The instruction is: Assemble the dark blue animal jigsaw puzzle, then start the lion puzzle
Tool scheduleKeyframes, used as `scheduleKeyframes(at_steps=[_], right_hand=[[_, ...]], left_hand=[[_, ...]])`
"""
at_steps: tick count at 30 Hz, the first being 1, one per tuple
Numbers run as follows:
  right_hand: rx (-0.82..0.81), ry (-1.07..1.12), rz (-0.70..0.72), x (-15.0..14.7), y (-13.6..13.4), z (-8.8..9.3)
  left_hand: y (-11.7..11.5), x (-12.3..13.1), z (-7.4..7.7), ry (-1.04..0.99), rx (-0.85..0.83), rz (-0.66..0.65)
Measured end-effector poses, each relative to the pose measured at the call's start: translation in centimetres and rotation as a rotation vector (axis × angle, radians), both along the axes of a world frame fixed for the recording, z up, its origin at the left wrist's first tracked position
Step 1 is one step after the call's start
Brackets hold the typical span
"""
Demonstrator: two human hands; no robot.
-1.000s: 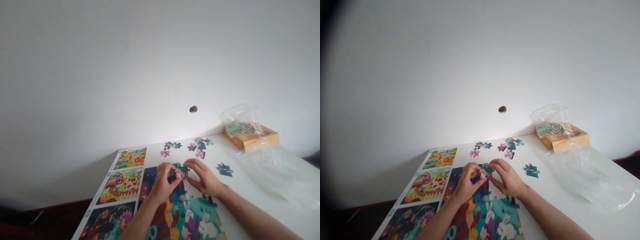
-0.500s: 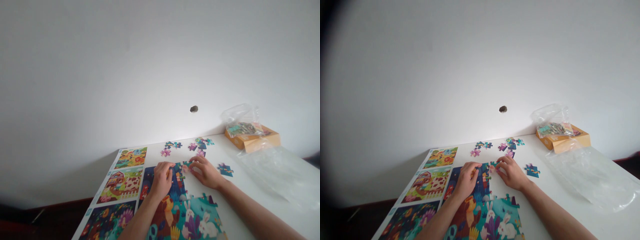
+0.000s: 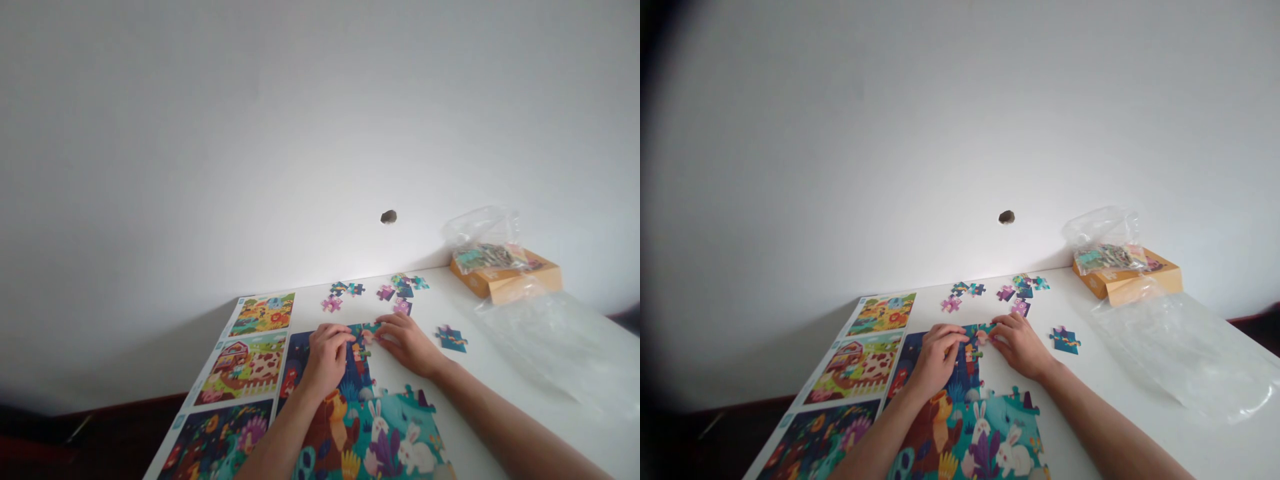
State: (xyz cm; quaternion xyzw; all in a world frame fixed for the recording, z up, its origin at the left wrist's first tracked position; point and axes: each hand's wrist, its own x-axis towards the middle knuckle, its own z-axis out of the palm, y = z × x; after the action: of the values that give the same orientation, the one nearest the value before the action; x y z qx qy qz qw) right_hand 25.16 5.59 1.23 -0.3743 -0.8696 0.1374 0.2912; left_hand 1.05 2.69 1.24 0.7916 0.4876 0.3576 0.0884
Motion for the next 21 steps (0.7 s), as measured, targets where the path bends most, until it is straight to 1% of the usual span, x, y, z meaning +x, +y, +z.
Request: scheduleKeyframes(at_steps=[3, 10, 17, 21], right_hand=[[0.012, -0.007, -0.035, 0.1, 0.1, -0.3], [0.024, -0.058, -0.225, 0.7, 0.8, -1.2], [0.032, -0.125, -0.28, 0.9, 1.2, -1.5], [0.055, -0.157, -0.371, 1.1, 1.3, -1.5]], left_hand=[[0.0, 0.0, -0.1, 0.024, -0.008, -0.003], [-0.1, 0.1, -0.3, 0.041, -0.001, 0.008], [-0.1, 0.1, -0.1, 0.06, -0.007, 0.017], [-0.1, 0.2, -0.1, 0.062, -0.009, 0.013]])
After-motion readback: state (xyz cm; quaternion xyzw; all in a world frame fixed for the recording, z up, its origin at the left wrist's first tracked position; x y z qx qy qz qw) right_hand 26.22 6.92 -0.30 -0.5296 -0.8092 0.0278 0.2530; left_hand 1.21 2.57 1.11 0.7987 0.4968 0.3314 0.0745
